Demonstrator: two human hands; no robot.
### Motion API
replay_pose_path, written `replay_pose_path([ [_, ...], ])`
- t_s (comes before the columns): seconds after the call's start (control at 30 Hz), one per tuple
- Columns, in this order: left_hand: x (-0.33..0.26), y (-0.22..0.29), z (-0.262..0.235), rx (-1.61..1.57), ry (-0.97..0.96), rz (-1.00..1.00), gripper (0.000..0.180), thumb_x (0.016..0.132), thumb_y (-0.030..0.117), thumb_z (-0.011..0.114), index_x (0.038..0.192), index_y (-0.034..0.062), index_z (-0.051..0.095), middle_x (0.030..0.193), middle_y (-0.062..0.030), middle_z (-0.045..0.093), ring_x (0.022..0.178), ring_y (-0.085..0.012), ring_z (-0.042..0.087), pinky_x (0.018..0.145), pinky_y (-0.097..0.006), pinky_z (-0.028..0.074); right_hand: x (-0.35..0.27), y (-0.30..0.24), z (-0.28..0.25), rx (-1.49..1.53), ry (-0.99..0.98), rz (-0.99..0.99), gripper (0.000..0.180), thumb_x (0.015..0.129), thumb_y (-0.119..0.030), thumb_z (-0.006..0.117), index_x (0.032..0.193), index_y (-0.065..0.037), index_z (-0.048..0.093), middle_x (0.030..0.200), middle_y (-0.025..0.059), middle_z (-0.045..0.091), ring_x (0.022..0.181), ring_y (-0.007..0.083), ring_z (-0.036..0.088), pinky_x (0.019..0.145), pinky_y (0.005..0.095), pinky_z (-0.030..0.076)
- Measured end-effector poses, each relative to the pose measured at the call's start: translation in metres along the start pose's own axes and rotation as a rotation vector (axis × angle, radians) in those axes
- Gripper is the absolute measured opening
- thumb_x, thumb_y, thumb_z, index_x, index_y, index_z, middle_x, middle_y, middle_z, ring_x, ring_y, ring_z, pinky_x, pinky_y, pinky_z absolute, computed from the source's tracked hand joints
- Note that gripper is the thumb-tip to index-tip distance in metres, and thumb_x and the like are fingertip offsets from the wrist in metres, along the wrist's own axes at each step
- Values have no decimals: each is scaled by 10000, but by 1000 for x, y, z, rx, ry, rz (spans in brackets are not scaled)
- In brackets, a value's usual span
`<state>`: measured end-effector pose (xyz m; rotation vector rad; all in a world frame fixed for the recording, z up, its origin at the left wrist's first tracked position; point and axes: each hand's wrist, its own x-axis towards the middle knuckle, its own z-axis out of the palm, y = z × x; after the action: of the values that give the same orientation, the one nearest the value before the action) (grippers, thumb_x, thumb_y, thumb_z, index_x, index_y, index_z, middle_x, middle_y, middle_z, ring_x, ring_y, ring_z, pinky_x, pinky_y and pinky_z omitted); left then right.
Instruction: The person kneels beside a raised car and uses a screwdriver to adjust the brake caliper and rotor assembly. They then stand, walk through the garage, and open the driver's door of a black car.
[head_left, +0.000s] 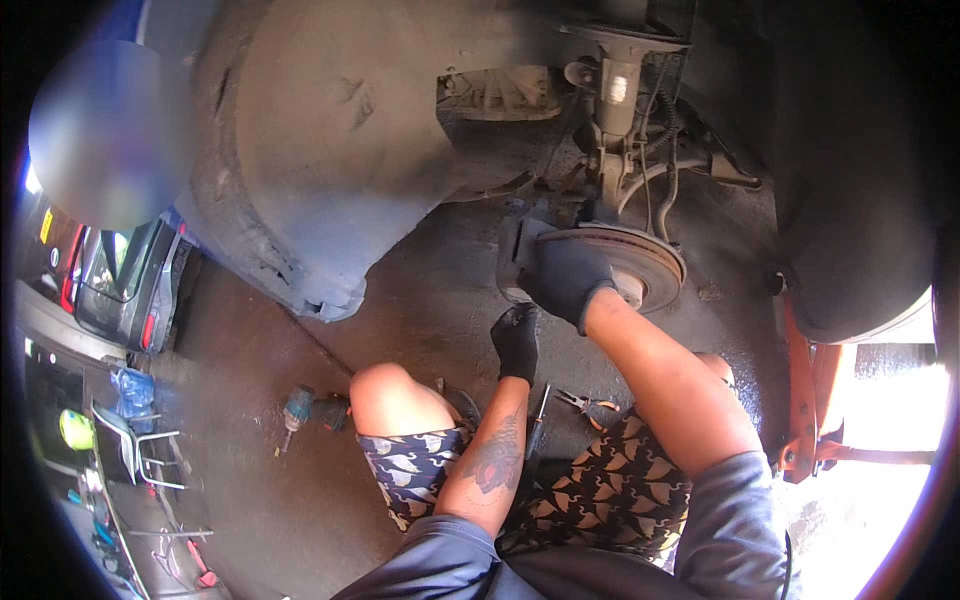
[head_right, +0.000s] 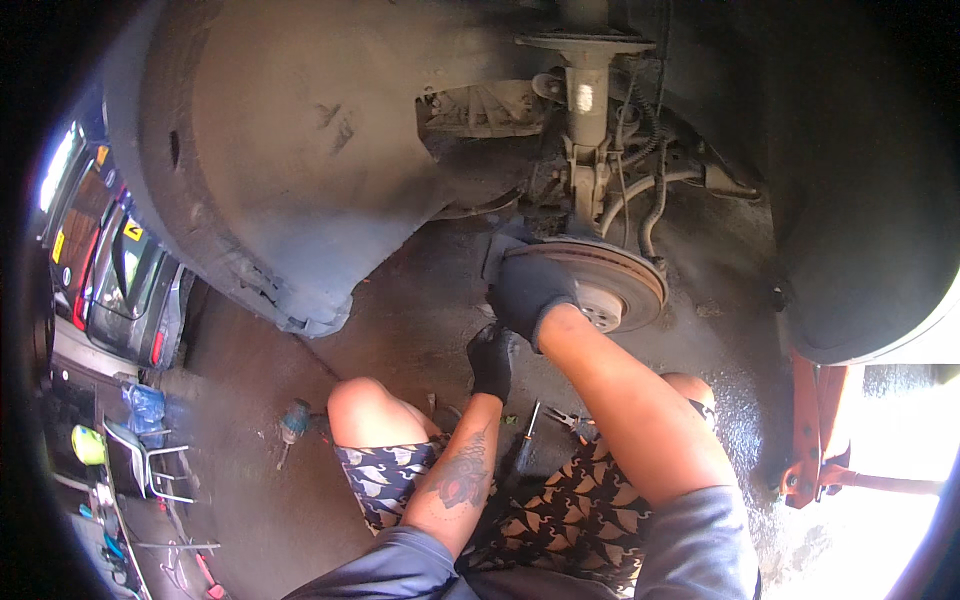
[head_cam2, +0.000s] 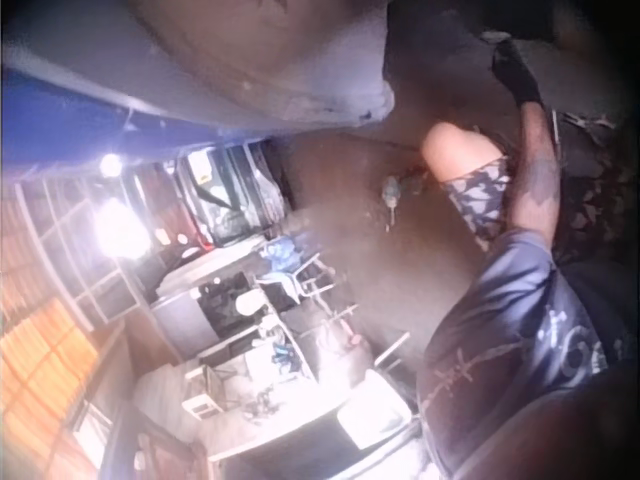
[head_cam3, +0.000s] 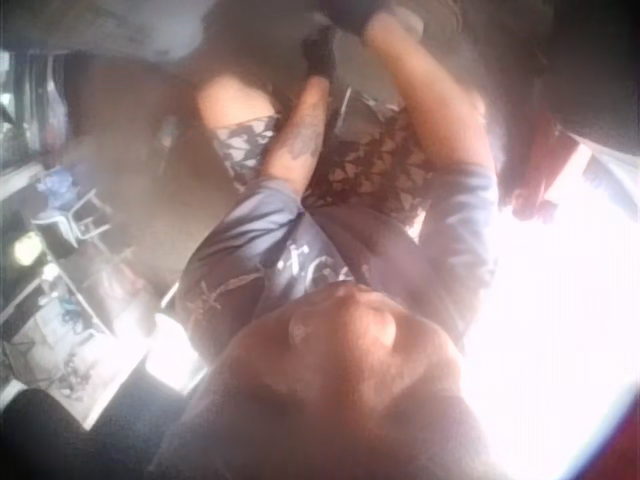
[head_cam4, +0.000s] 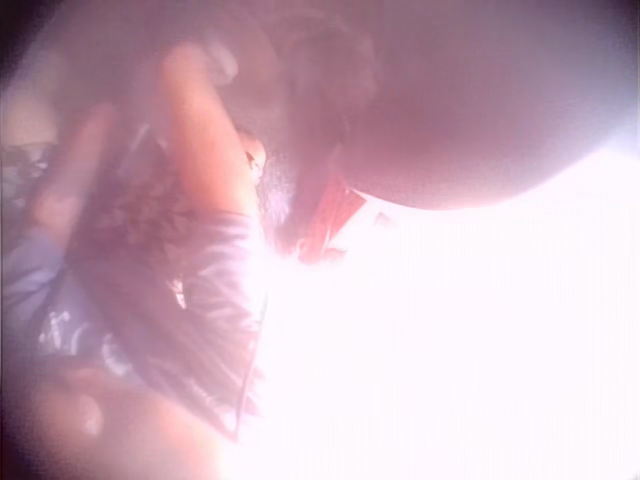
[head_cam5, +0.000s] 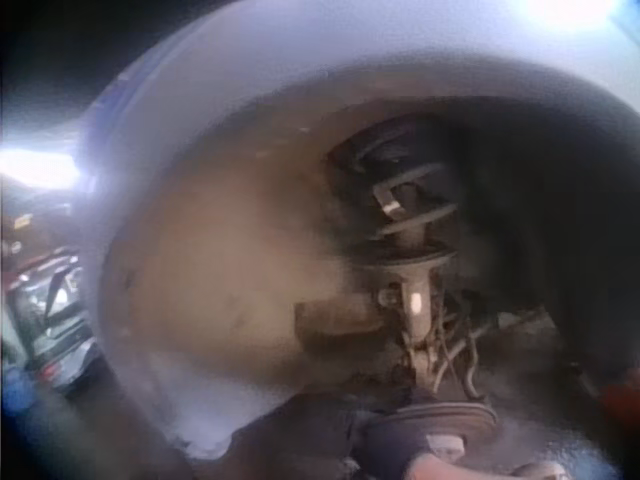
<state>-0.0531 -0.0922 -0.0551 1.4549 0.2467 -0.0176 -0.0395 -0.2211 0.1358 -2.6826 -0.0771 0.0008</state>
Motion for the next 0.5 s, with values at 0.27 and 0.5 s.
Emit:
replay_pose_path([
  [0.27,0,2,-1,26,-38,-69,154,883,156,666,948,28,724,797,5,659,662,-87,559,611,-261,453,-2,3,5,32,26,3,287,810,-185,615,1019,6,657,983,248,689,925,389,677,816,456,541],
  [0.5,6,-1,-10,-237,-115,-279,172,912,189,640,980,49,710,826,-9,687,646,-99,603,608,-264,487,-5,-1,7,-69,28,-19,275,779,-172,612,988,-9,685,982,243,690,943,376,678,830,447,541],
])
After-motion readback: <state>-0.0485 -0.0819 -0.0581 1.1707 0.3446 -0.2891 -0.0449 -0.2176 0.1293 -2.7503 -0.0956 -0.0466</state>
